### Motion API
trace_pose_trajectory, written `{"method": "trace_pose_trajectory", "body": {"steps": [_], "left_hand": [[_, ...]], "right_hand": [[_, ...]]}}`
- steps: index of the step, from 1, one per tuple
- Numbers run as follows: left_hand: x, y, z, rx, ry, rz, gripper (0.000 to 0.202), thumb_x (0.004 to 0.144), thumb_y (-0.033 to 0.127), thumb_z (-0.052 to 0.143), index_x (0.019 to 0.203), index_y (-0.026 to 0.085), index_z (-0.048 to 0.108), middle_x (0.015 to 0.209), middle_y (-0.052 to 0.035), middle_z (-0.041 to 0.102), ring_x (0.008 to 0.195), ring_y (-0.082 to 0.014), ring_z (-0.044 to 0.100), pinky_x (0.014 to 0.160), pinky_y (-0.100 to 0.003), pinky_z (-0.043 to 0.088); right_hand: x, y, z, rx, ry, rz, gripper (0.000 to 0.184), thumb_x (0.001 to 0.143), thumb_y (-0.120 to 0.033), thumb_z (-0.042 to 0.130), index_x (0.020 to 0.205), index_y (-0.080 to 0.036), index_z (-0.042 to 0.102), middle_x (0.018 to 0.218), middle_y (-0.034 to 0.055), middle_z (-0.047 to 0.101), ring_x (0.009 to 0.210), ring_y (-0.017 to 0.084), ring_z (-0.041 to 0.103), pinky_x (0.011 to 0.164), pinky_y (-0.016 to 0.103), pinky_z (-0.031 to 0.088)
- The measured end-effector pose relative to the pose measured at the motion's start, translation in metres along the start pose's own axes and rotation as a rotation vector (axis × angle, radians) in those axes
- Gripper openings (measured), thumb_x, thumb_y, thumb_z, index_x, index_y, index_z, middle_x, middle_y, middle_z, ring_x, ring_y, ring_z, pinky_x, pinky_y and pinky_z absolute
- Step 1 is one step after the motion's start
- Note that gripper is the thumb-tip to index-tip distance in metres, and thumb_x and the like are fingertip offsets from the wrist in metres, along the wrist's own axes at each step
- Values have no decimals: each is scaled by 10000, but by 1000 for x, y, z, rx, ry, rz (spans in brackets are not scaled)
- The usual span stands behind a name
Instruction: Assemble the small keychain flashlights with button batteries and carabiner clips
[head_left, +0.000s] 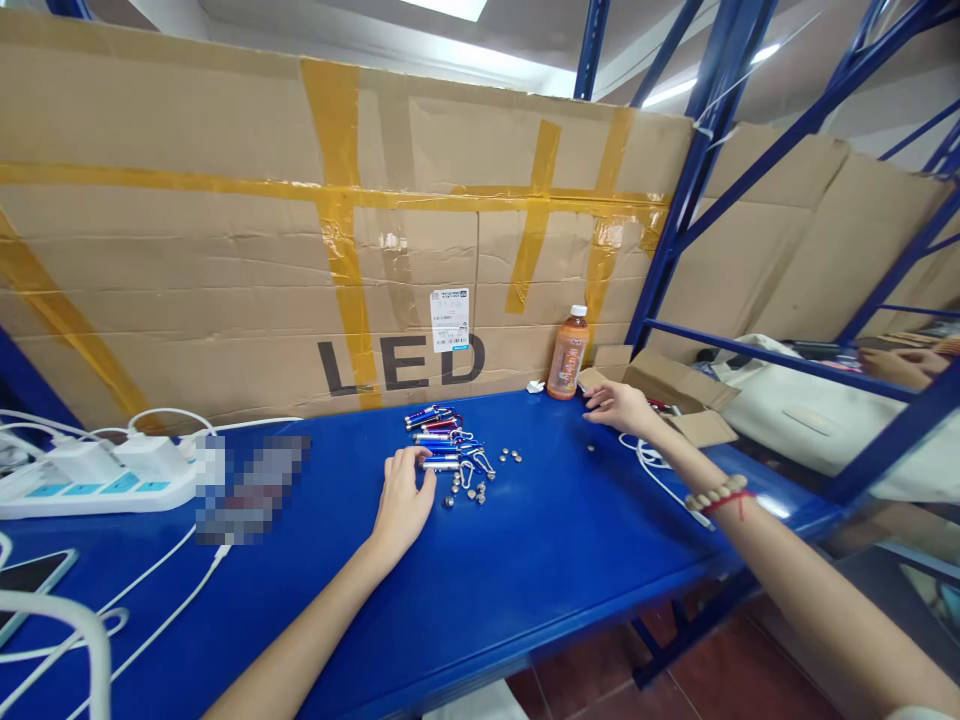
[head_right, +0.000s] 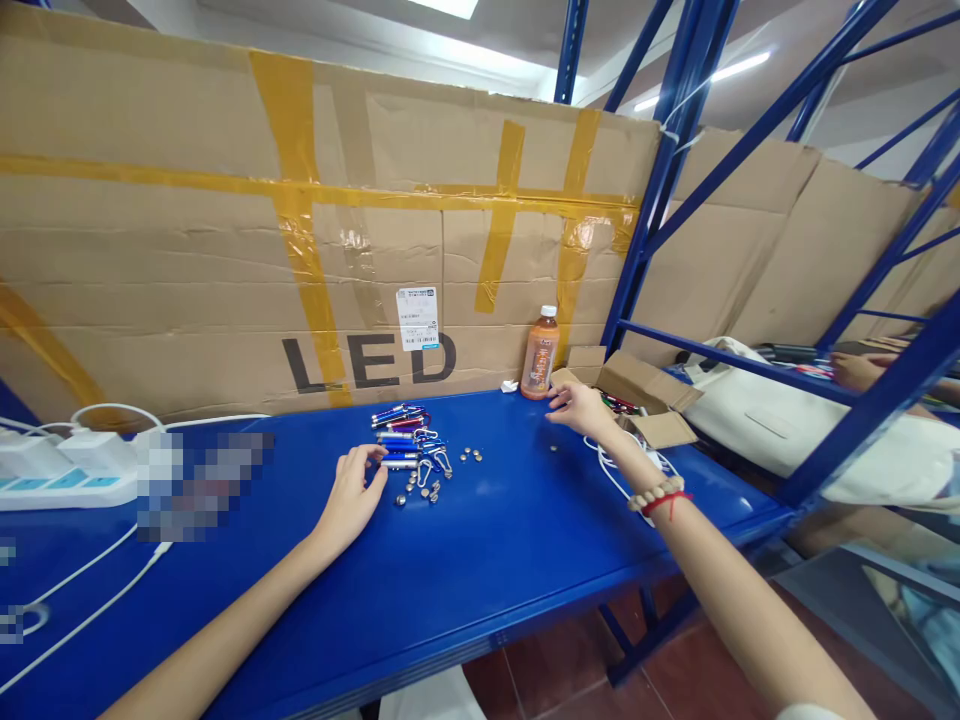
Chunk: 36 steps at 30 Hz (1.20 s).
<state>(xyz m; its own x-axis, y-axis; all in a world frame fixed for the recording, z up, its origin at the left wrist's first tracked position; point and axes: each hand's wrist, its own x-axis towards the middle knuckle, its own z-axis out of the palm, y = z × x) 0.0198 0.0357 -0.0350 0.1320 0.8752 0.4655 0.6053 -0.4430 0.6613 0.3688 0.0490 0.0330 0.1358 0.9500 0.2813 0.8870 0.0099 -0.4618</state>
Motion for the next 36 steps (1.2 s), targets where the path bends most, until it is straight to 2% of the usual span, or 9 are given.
{"method": "trace_pose_trajectory", "body": {"steps": [3, 5, 7, 10, 13, 19, 29, 34, 36], "left_hand": [[0, 0, 0, -2, -9, -3, 147, 807, 197, 409, 922, 211, 501, 952, -59, 550, 947, -239, 469, 802, -385, 416], [0, 0, 0, -4, -14, -2, 145, 807, 198, 411, 919, 216, 501, 957, -55, 551, 945, -237, 470, 799, -382, 417], [0, 0, 0, -6, -16, -1, 147, 808, 196, 408, 920, 218, 500, 964, -53, 552, 944, -235, 468, 799, -380, 417], [-1, 1, 0, -7, -19, -1, 155, 808, 196, 403, 931, 214, 496, 968, -55, 549, 940, -236, 463, 807, -386, 415], [-1, 2, 0, -11, -23, 3, 156, 805, 195, 405, 932, 212, 494, 965, -56, 544, 939, -236, 461, 818, -391, 413], [-1, 2, -1, -17, -16, 8, 169, 799, 179, 402, 939, 209, 492, 963, -58, 540, 953, -239, 461, 844, -402, 406], [-1, 3, 0, -9, -10, 15, 168, 790, 167, 412, 932, 204, 494, 967, -62, 546, 983, -235, 470, 856, -386, 398], [-1, 3, 0, -5, -16, 17, 174, 783, 155, 419, 930, 206, 498, 962, -57, 548, 983, -231, 475, 860, -386, 398], [-1, 3, 0, -4, -16, 17, 176, 783, 153, 419, 931, 206, 497, 962, -57, 547, 984, -231, 475, 861, -388, 399]], "right_hand": [[-1, 12, -16, -42, -14, 38, 274, 737, -210, 629, 991, -112, 596, 867, 78, 698, 688, 155, 671, 528, 199, 545], [-7, 15, -19, -88, -49, 40, 268, 774, -298, 601, 985, -135, 624, 885, 62, 701, 689, 156, 672, 500, 191, 538], [-14, 17, -17, -167, -89, 35, 250, 740, -332, 642, 916, -157, 666, 864, 46, 705, 705, 175, 672, 527, 205, 541], [-26, 20, -7, -328, -118, 37, 185, 685, -219, 698, 858, -157, 691, 904, 74, 700, 856, 239, 652, 708, 274, 537], [-37, 22, 7, -473, -130, 56, 193, 737, -115, 640, 928, -121, 668, 994, 133, 665, 956, 262, 613, 827, 357, 491], [-44, 22, 20, -632, -159, 99, 173, 886, -243, 514, 988, -130, 596, 988, 55, 623, 885, 156, 603, 798, 362, 499], [-42, 22, 19, -710, -150, 196, 211, 890, -284, 504, 1035, -146, 571, 1024, 62, 593, 876, 154, 589, 766, 337, 503], [-45, 21, 16, -717, -127, 185, 220, 895, -286, 495, 1038, -138, 574, 998, 57, 612, 857, 150, 600, 772, 348, 502], [-46, 21, 16, -710, -124, 162, 180, 891, -235, 498, 989, -130, 606, 962, 74, 636, 844, 159, 616, 759, 330, 499]]}}
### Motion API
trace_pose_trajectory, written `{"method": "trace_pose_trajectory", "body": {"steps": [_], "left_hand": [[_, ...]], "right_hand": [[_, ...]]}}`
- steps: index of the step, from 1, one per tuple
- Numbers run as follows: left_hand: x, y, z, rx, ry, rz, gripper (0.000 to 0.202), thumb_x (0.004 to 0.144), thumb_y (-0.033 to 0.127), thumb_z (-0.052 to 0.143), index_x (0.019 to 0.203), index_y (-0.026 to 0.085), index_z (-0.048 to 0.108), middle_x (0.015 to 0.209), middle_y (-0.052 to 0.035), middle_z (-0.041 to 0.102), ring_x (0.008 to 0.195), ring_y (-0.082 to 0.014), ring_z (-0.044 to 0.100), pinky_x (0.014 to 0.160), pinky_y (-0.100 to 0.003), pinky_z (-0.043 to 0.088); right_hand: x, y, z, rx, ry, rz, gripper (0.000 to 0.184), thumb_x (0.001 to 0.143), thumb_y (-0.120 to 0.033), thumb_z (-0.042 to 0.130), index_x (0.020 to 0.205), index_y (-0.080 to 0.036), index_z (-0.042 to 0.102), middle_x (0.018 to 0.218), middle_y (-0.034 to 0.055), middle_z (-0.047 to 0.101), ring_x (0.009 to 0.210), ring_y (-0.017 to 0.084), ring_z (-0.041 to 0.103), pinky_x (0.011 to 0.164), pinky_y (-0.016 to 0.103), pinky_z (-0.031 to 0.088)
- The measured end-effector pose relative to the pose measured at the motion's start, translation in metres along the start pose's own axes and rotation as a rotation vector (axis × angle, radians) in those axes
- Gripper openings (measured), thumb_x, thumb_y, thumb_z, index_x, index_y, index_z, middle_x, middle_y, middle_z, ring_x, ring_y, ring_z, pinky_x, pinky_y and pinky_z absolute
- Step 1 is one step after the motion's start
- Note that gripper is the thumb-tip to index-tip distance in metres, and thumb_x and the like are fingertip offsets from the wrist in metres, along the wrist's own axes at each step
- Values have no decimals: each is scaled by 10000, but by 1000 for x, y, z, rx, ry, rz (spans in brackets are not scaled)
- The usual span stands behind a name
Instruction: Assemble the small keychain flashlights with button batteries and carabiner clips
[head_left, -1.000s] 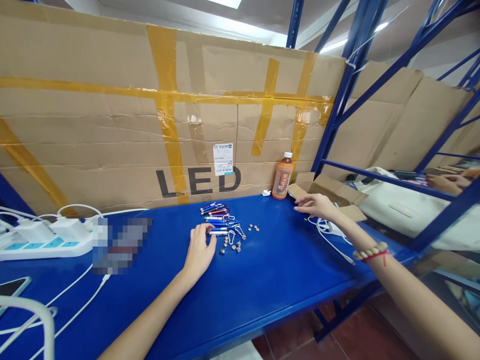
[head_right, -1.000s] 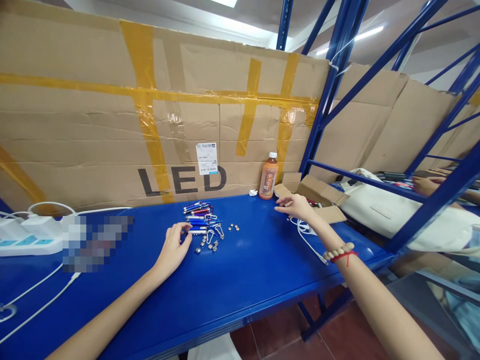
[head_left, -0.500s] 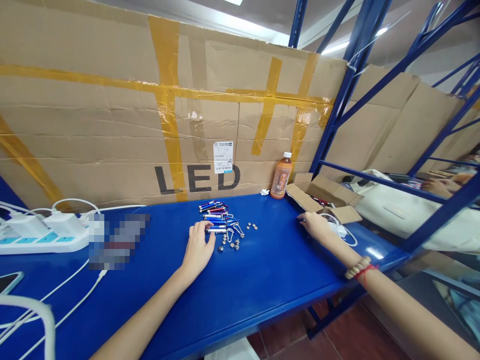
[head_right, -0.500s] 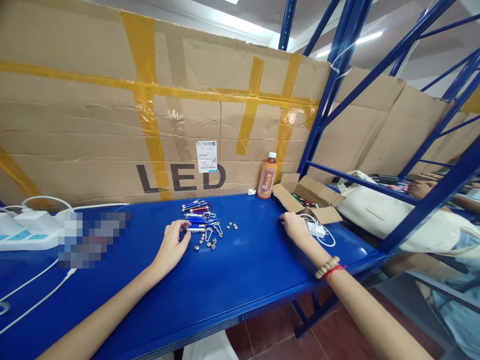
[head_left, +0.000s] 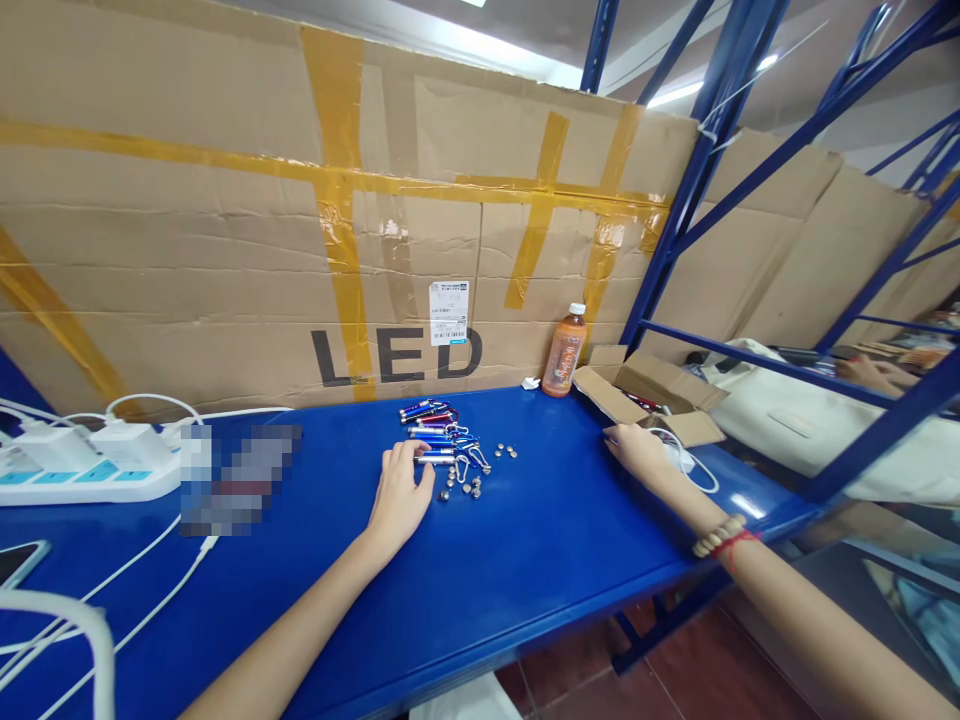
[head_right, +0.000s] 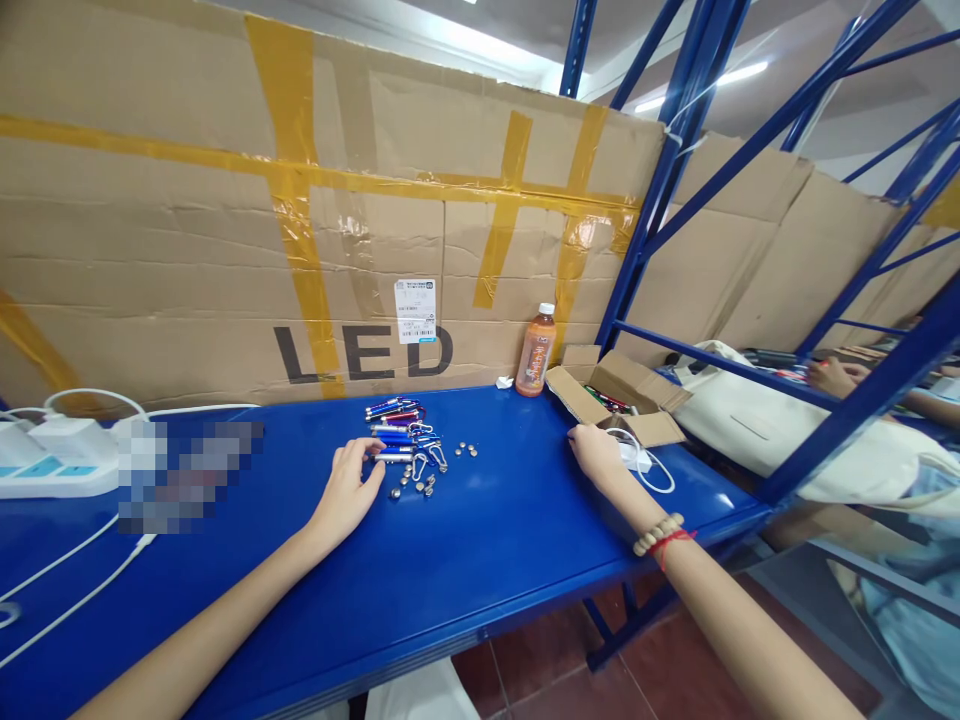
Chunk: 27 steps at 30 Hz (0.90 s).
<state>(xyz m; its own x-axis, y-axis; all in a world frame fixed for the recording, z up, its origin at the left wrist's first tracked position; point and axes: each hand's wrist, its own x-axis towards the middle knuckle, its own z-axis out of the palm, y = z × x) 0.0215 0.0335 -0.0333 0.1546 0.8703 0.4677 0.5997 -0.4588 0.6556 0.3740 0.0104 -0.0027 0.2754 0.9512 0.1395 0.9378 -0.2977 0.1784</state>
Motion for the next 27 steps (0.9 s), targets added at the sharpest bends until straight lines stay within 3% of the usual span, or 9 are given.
{"method": "trace_pose_trajectory", "body": {"steps": [4, 9, 14, 19, 21, 24, 27], "left_hand": [[0, 0, 0, 0, 0, -1, 181, 782, 154, 418, 937, 212, 492, 964, -55, 543, 982, -233, 473, 871, -396, 395], [0, 0, 0, -1, -2, 0, 169, 785, 158, 414, 928, 207, 489, 962, -58, 541, 979, -236, 471, 874, -402, 394], [0, 0, 0, -7, -2, -1, 178, 790, 161, 405, 940, 213, 485, 963, -54, 539, 975, -239, 471, 855, -403, 403], [0, 0, 0, -8, -7, -3, 174, 796, 172, 405, 945, 207, 487, 965, -60, 540, 972, -243, 469, 863, -409, 398], [0, 0, 0, -5, -5, -3, 170, 798, 174, 404, 943, 211, 487, 969, -58, 540, 981, -242, 469, 876, -413, 393], [0, 0, 0, -2, 1, 1, 172, 799, 170, 404, 941, 217, 487, 964, -52, 539, 987, -240, 472, 886, -413, 391], [0, 0, 0, -4, 0, 7, 179, 790, 158, 409, 939, 215, 492, 946, -48, 540, 971, -236, 477, 884, -411, 395]], "right_hand": [[-1, 0, -2, 25, 30, -39, 170, 850, -130, 504, 863, -138, 674, 912, 134, 671, 856, 225, 642, 707, 295, 483], [-2, 0, -6, 59, 46, -43, 145, 814, -172, 552, 809, -118, 687, 906, 167, 672, 812, 271, 653, 645, 300, 478], [-3, -4, -9, 145, 58, -43, 84, 741, -196, 625, 750, -157, 699, 851, 102, 692, 786, 233, 658, 607, 248, 470], [7, 8, -31, 277, 99, 8, 106, 721, -214, 610, 702, -169, 705, 562, 27, 663, 528, 151, 636, 502, 189, 449], [16, 22, -45, 319, 194, 76, 197, 783, -242, 539, 826, -142, 704, 639, 57, 689, 555, 159, 644, 535, 207, 467], [30, 39, -63, 348, 329, 145, 285, 829, -202, 454, 953, -75, 676, 843, 157, 697, 748, 232, 661, 662, 287, 486], [35, 30, -66, 390, 354, 57, 260, 798, -209, 523, 977, -100, 677, 901, 154, 689, 830, 264, 644, 711, 324, 481]]}}
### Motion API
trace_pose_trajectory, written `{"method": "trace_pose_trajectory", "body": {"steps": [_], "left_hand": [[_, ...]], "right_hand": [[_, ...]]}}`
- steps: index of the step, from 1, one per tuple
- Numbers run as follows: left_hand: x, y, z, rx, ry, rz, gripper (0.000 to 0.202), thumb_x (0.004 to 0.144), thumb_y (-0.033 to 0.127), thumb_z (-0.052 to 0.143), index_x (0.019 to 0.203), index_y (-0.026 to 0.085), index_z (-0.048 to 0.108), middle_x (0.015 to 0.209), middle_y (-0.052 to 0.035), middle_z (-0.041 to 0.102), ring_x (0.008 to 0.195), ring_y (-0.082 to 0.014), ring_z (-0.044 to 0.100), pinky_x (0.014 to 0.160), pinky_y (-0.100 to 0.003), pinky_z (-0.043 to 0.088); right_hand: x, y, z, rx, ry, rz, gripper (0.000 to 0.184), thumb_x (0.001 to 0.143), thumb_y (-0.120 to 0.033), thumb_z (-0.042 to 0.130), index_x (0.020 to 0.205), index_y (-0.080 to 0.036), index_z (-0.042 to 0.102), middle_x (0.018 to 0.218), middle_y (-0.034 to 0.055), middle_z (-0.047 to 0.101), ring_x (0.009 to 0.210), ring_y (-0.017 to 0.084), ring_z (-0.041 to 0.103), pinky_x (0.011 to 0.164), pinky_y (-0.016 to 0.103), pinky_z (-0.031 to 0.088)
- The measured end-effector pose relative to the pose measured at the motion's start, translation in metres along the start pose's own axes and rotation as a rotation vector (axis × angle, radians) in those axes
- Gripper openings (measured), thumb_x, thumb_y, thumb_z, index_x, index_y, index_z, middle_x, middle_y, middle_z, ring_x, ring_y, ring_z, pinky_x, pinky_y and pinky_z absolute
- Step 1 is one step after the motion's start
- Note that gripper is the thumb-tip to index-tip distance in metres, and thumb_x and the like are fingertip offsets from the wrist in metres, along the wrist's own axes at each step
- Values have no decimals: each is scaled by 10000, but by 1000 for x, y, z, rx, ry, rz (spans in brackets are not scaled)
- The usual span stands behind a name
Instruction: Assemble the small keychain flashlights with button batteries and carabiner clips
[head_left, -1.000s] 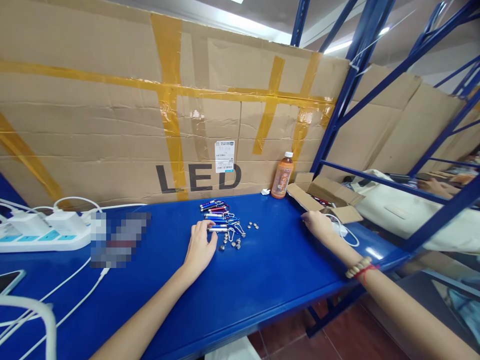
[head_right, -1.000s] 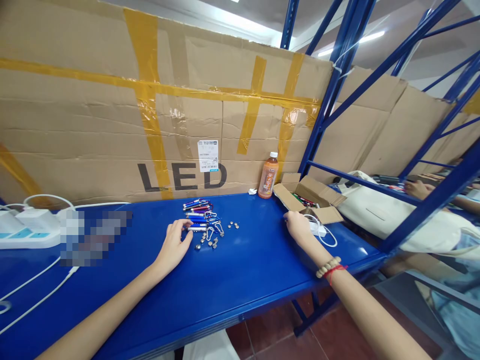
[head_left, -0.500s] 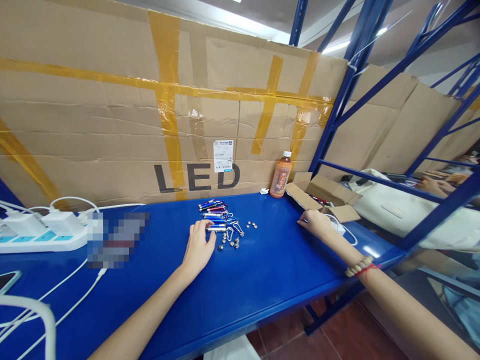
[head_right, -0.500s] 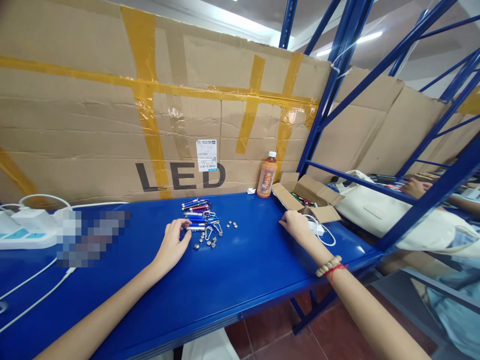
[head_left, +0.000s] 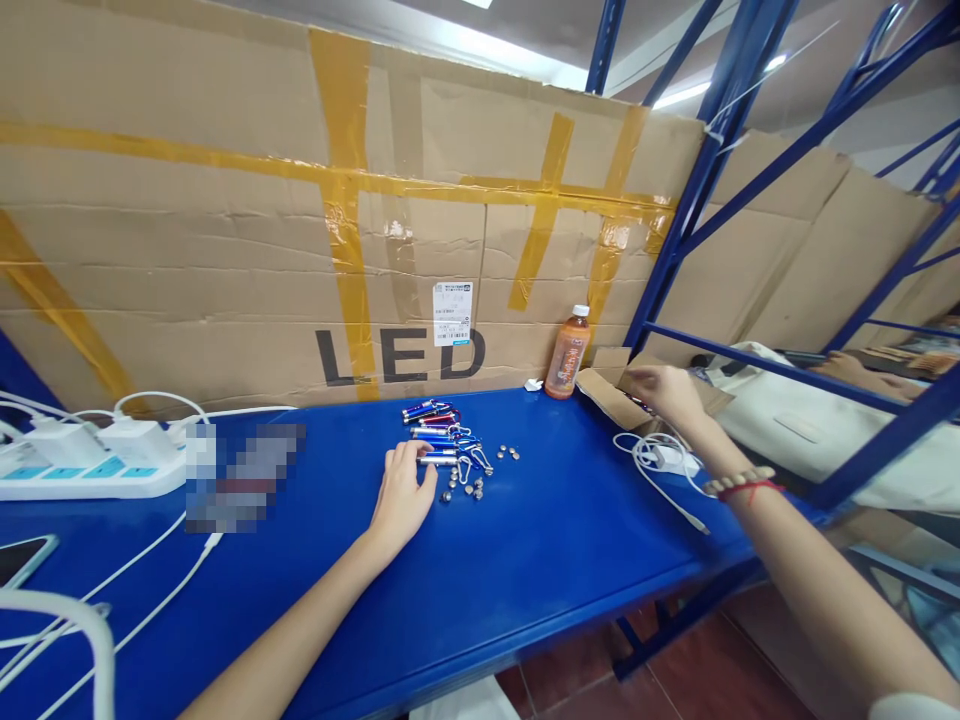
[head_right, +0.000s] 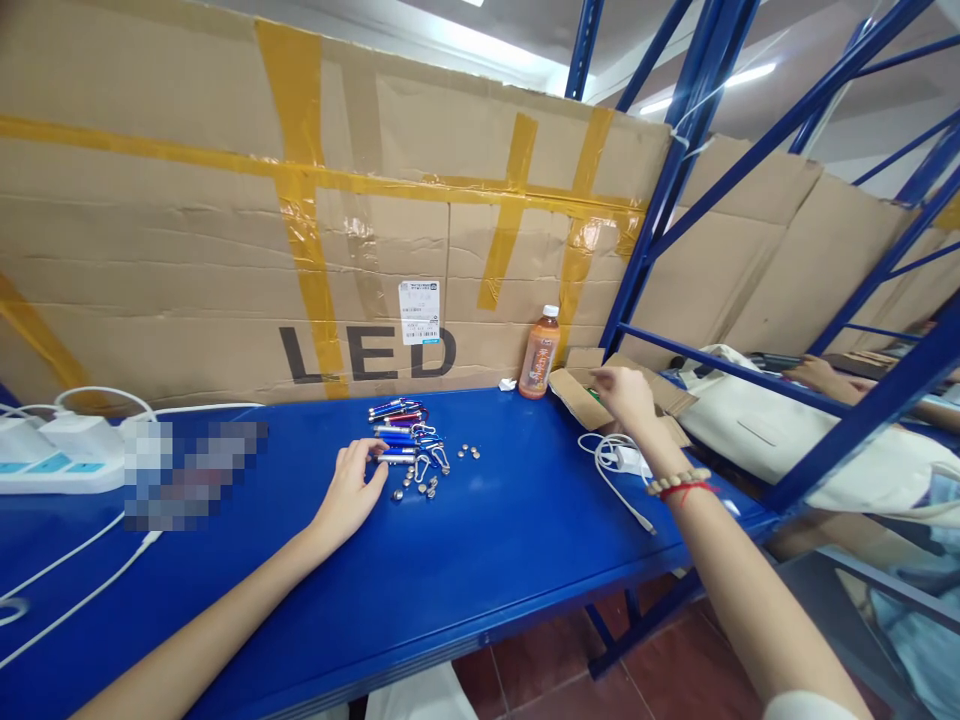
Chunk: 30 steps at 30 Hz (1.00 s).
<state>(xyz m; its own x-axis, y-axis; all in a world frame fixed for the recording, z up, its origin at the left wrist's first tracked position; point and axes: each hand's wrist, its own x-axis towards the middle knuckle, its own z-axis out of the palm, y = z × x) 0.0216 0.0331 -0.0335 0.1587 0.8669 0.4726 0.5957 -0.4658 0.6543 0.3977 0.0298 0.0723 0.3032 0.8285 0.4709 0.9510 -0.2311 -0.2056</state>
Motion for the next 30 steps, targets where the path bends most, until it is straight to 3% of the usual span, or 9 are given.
{"method": "trace_pose_trajectory", "body": {"steps": [4, 7, 9, 13, 16, 30], "left_hand": [[0, -1, 0, -3, 0, 3, 179, 784, 155, 417, 931, 216, 498, 942, -50, 545, 971, -237, 475, 882, -411, 396], [0, -2, 1, -2, 5, 1, 178, 786, 153, 415, 933, 214, 495, 957, -53, 545, 978, -235, 474, 880, -407, 398], [0, -1, 1, 1, 8, 0, 180, 788, 148, 412, 936, 214, 491, 965, -53, 545, 983, -232, 474, 879, -400, 400], [0, -1, 0, 6, 7, -2, 178, 785, 132, 416, 930, 205, 490, 948, -54, 547, 969, -226, 476, 880, -390, 401], [0, 0, 0, 5, 2, -2, 172, 786, 130, 420, 926, 201, 489, 942, -56, 547, 962, -227, 475, 879, -392, 401], [0, -1, -1, 12, -3, -2, 169, 798, 138, 418, 939, 202, 485, 953, -54, 539, 967, -229, 468, 880, -400, 394]], "right_hand": [[-26, -45, 31, 186, -207, -335, 325, 709, -357, 676, 987, -190, 682, 895, 51, 689, 765, 171, 640, 721, 241, 491], [-54, -79, 60, 294, -354, -523, 462, 638, -413, 731, 1036, -187, 665, 897, 42, 668, 722, 145, 627, 672, 213, 500], [-67, -93, 74, 333, -387, -571, 472, 671, -412, 710, 1070, -167, 651, 895, 57, 651, 724, 139, 616, 682, 218, 497], [-75, -103, 87, 368, -350, -546, 277, 786, -319, 614, 987, -142, 684, 861, 84, 643, 738, 155, 598, 706, 258, 483], [-75, -106, 90, 381, -339, -508, 167, 791, -263, 607, 861, -152, 710, 772, 67, 654, 701, 158, 598, 658, 249, 473], [-68, -111, 84, 467, -416, -404, 80, 710, -229, 645, 703, -157, 681, 635, 10, 688, 544, 115, 618, 527, 178, 477]]}}
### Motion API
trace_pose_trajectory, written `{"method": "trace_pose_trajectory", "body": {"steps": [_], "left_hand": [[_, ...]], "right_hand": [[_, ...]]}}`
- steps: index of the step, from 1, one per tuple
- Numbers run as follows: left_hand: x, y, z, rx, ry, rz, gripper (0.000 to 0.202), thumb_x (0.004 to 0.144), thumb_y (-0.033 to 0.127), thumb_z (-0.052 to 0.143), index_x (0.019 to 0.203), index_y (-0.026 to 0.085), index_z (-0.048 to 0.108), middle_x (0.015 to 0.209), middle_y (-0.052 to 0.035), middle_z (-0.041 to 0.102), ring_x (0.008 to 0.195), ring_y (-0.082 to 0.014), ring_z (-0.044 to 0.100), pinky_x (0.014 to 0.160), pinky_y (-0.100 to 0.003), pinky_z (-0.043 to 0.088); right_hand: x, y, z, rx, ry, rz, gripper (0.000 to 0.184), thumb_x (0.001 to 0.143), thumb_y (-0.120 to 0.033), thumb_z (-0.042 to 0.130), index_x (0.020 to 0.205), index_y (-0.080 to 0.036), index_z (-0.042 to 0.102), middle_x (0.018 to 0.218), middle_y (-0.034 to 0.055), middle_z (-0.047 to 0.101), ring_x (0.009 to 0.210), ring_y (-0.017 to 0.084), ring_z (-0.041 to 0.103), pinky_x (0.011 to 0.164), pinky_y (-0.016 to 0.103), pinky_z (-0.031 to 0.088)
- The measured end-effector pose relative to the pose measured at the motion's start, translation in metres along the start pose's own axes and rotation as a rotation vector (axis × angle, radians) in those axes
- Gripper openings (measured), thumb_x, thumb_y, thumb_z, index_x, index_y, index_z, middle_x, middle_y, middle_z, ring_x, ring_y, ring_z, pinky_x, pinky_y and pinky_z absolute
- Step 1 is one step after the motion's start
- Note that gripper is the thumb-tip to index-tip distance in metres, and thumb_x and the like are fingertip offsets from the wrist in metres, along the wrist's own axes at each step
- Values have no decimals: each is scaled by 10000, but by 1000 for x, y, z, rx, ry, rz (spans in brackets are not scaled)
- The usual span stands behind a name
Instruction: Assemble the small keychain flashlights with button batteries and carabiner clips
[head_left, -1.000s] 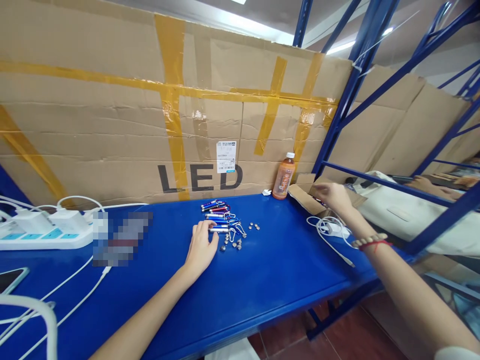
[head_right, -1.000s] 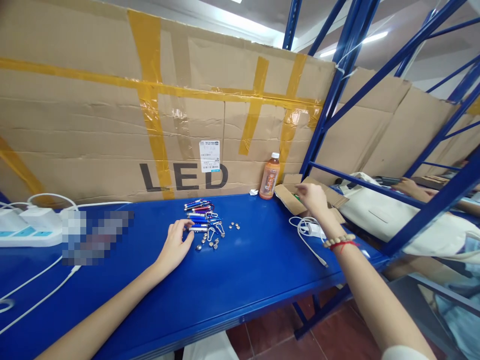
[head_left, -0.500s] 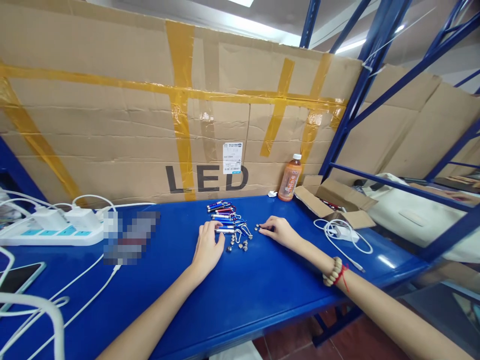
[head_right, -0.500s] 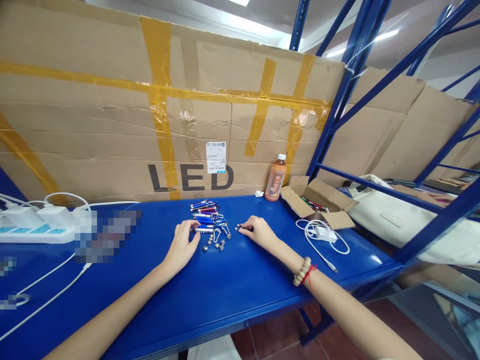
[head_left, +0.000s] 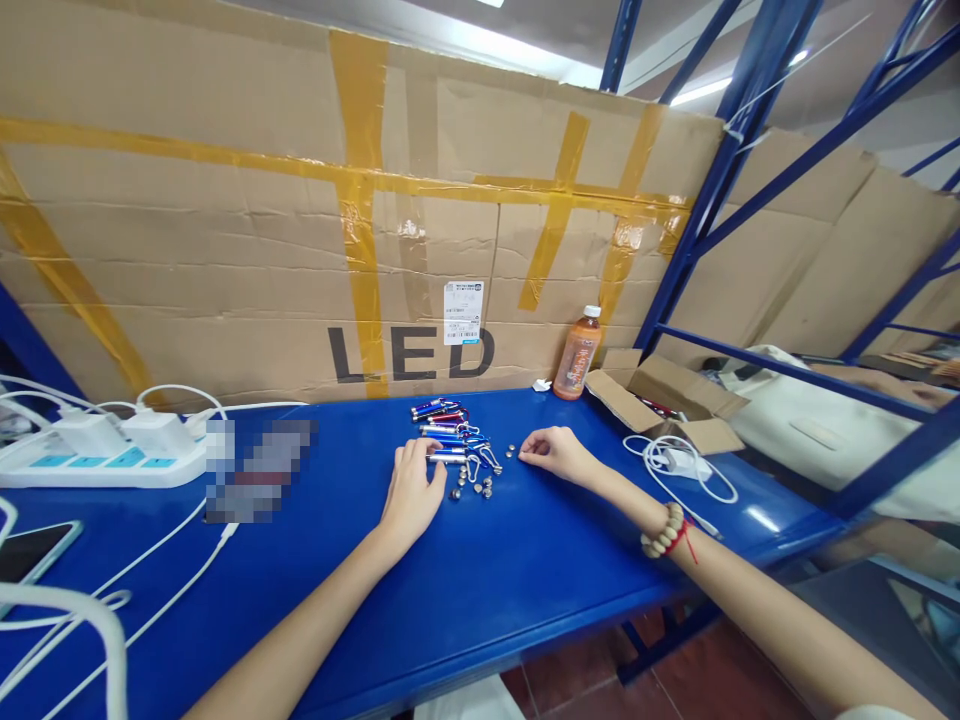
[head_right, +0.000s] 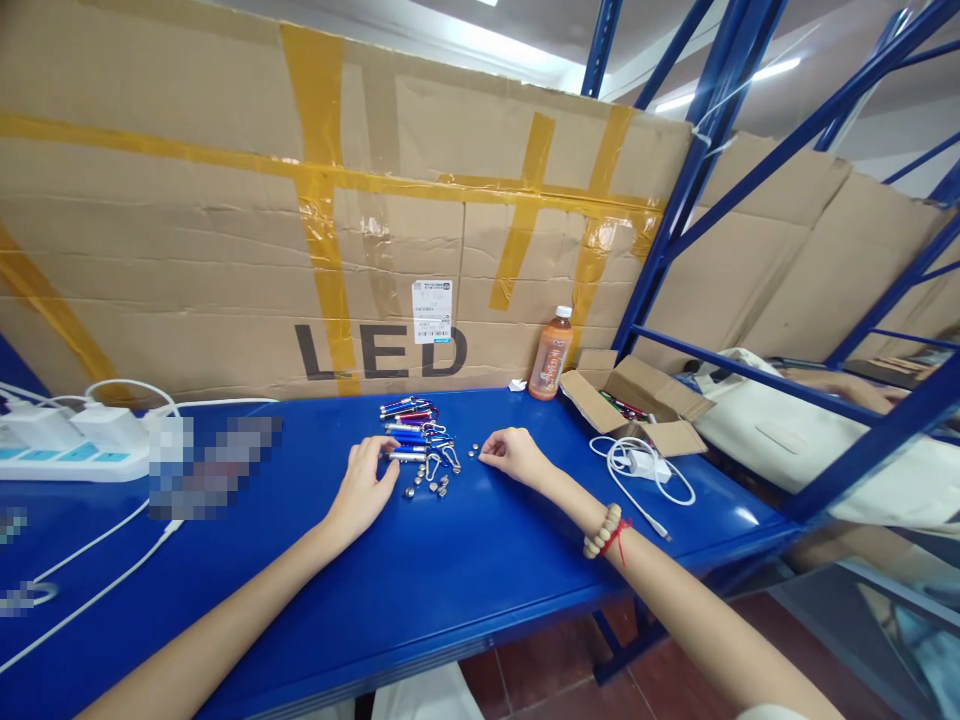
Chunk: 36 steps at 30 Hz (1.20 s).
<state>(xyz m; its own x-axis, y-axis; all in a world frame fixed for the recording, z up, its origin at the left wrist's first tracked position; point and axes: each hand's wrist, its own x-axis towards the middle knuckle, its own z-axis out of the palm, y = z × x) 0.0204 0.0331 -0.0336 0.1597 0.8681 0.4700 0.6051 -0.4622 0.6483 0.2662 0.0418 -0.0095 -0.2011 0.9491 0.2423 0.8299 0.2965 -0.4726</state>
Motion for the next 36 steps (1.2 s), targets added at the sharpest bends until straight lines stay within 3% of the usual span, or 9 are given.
{"method": "trace_pose_trajectory", "body": {"steps": [4, 9, 12, 15, 20, 22, 24, 29, 36], "left_hand": [[0, 0, 1, -9, -3, 7, 172, 797, 136, 421, 943, 200, 486, 962, -57, 542, 968, -232, 464, 883, -410, 391], [0, 1, 1, -8, -12, 14, 175, 797, 139, 421, 948, 198, 487, 969, -57, 543, 973, -231, 461, 882, -407, 391], [0, 2, 1, -6, -16, 19, 175, 793, 135, 419, 943, 194, 488, 959, -57, 544, 970, -228, 463, 879, -399, 392], [1, 1, 1, -9, -17, 25, 176, 787, 132, 424, 936, 196, 492, 941, -54, 547, 961, -227, 468, 880, -398, 390], [1, -2, 2, -14, -9, 20, 177, 787, 146, 429, 941, 201, 495, 947, -55, 546, 968, -231, 469, 875, -397, 392], [1, -2, 2, -8, -4, 16, 177, 791, 145, 426, 945, 196, 495, 946, -59, 545, 966, -230, 469, 874, -397, 393], [1, -2, 2, 0, 1, 13, 174, 797, 145, 423, 948, 193, 494, 945, -60, 544, 966, -230, 467, 874, -397, 393], [0, -1, 1, 8, 9, 15, 161, 800, 146, 427, 938, 197, 492, 944, -57, 544, 961, -224, 472, 870, -387, 396], [-1, 0, 1, 3, 21, 16, 175, 794, 127, 429, 942, 198, 490, 945, -57, 545, 964, -224, 469, 867, -380, 397]], "right_hand": [[3, 23, -35, -45, 168, 72, 128, 696, -292, 652, 718, -173, 693, 696, 14, 702, 617, 138, 641, 605, 200, 494], [-6, 84, -110, -201, 611, 334, 301, 790, -284, 470, 851, -63, 665, 780, 160, 681, 761, 269, 642, 718, 395, 480], [-13, 104, -131, -248, 642, 355, 271, 736, -299, 538, 767, -66, 673, 730, 174, 663, 755, 315, 629, 712, 458, 465], [-14, 94, -118, -258, 555, 221, 251, 695, -332, 622, 809, -119, 690, 838, 140, 661, 838, 286, 615, 774, 417, 462], [-7, 40, -40, -167, 190, -109, 428, 683, -431, 682, 1036, -191, 655, 953, 65, 651, 774, 172, 624, 691, 268, 509], [-5, 22, -10, -146, 94, -198, 471, 693, -437, 683, 1102, -209, 629, 1008, 72, 634, 841, 184, 613, 764, 294, 501], [-1, 11, 9, -140, 56, -241, 380, 760, -384, 638, 1093, -201, 638, 1045, 93, 617, 946, 214, 579, 862, 350, 460], [10, 5, 19, -119, 26, -234, 176, 807, -228, 596, 937, -163, 695, 933, 102, 641, 865, 197, 601, 806, 319, 480], [14, 3, 18, -99, -6, -139, 70, 771, -179, 626, 817, -142, 663, 783, 64, 678, 685, 154, 634, 643, 240, 494]]}}
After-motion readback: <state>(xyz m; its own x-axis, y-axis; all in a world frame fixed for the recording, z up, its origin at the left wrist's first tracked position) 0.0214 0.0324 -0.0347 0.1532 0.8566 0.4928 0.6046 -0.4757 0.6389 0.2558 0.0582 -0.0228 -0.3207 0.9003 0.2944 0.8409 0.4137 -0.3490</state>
